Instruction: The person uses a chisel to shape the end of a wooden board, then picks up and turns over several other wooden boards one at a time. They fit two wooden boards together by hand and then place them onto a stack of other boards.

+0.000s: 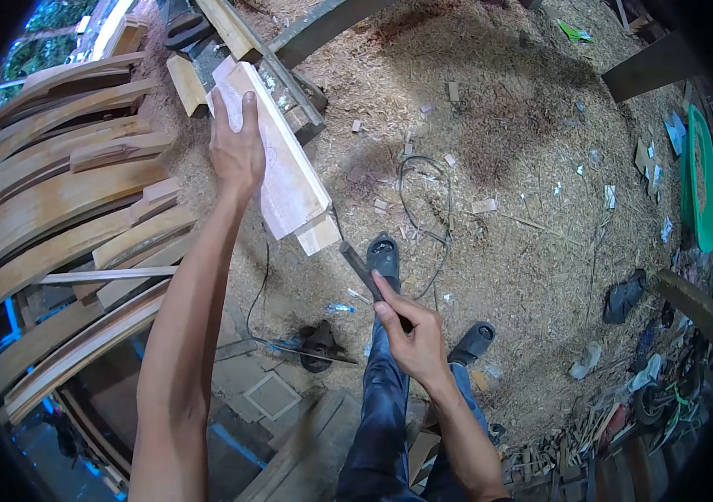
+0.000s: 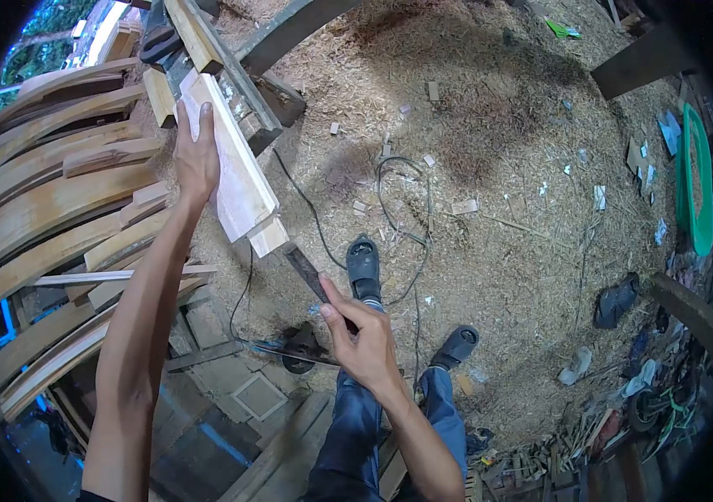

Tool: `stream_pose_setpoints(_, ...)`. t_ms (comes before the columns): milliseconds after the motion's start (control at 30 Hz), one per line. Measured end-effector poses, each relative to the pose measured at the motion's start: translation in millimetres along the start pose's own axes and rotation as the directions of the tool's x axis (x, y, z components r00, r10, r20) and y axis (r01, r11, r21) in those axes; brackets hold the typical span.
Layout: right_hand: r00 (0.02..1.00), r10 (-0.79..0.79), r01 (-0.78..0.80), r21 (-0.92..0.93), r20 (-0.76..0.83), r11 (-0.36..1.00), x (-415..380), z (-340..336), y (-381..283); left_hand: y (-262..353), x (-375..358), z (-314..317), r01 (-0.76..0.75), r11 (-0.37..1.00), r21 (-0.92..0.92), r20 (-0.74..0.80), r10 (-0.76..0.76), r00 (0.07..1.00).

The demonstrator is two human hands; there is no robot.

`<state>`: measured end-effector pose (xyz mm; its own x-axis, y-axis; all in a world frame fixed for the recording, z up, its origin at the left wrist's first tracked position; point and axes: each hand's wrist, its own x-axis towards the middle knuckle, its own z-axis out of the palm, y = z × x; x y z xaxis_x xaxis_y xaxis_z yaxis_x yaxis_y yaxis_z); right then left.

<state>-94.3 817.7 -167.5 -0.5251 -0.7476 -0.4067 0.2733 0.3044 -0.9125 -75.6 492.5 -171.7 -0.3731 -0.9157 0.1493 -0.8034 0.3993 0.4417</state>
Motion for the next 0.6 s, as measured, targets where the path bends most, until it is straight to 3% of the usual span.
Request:
stream_pose_setpoints(167, 0.997, 0.061, -0.061, -0.003, 0.051, 0.998, 3, -3, -5, 2, -1, 0, 0.026, 1.000, 0.007, 0.018, -0.026, 1.000)
stream_pose_setpoints(367, 0.999, 0.036, -0.036, -0.003, 0.003, 0.999, 4, -1, -7, 4, -2, -2, -0.012, 1.000, -0.010, 0.012, 0.012, 1.000)
stream_pose_setpoints(567, 0.999, 0.047, -0.044, -0.100, 0.028, 0.994, 7, -6, -23, 5, -3, -2, -0.020, 1.000, -0.008, 0.010, 0.020, 1.000)
stream_pose_setpoints(600, 0.992, 0.109, -0.101, -0.128, 0.060, 0.987, 8, -8, -29, 5, -3, -3, -0.016, 1.000, -0.011, 0.008, 0.016, 1.000)
